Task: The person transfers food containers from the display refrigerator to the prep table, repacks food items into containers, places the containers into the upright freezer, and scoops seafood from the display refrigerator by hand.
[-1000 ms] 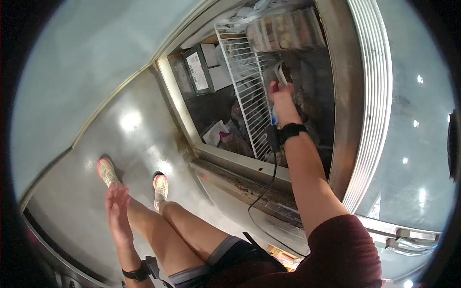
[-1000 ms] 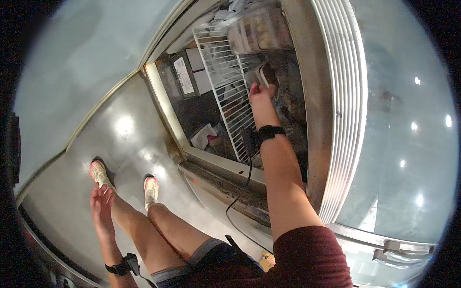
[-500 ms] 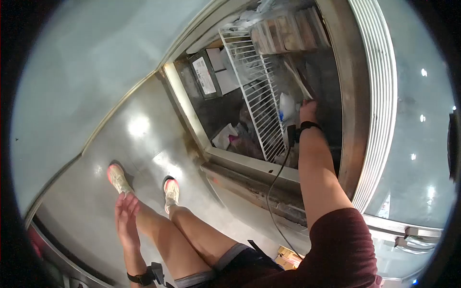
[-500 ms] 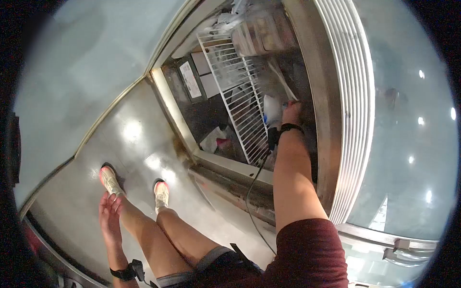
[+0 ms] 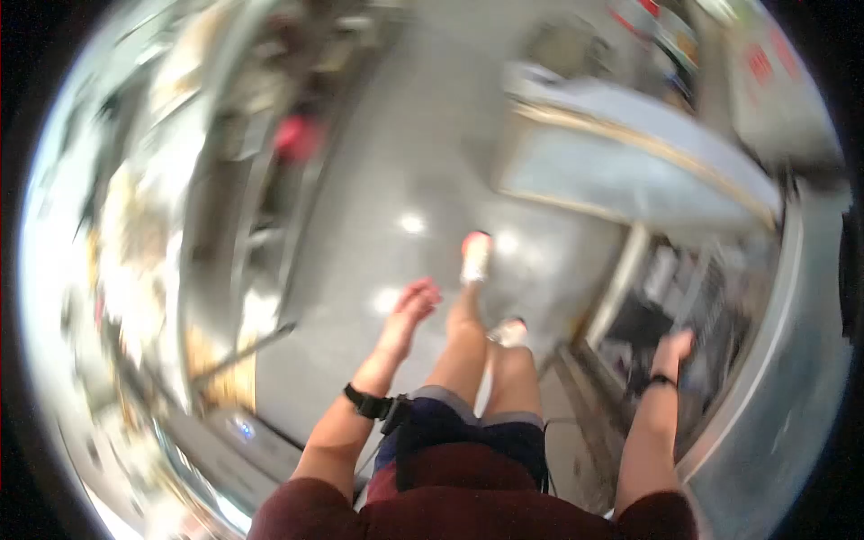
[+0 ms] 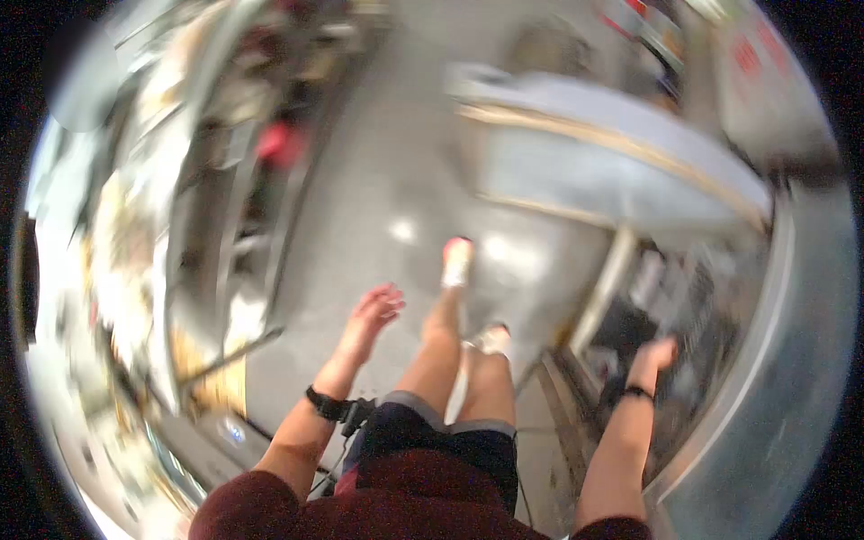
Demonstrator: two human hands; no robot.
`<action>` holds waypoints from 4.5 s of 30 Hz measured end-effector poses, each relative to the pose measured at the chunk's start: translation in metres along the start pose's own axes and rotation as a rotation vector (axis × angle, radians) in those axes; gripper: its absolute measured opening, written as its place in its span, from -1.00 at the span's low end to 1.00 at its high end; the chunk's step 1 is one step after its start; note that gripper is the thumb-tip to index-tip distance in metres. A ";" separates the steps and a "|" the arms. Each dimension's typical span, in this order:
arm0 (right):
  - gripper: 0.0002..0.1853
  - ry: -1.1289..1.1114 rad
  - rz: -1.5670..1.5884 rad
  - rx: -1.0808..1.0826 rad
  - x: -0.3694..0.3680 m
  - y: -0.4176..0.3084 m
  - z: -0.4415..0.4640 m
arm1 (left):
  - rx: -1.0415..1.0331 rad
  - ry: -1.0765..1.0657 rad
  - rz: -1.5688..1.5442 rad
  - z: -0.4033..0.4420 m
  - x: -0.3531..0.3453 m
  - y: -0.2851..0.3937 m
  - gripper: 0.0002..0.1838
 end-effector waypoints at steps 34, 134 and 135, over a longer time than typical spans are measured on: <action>-0.35 -2.035 -0.973 -0.615 -0.661 0.309 -1.192 | -0.705 0.688 -0.459 -0.094 0.597 0.381 0.08; -0.74 -1.543 -1.515 -0.138 -0.395 0.230 -0.721 | -0.369 1.008 -0.472 -0.330 0.484 0.038 -0.64; -0.74 -1.663 -1.606 -0.097 -0.394 0.252 -0.770 | -0.390 1.049 -0.481 -0.352 0.500 0.051 -0.62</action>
Point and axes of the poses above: each hand's wrist, its own z-axis towards the middle knuckle, its own x-axis out of the back of the hand, y = z × x, the point moved 8 cm from there along z, towards the middle knuckle, and after that the axes turned 6 degrees about -x, right-handed, at the moved point
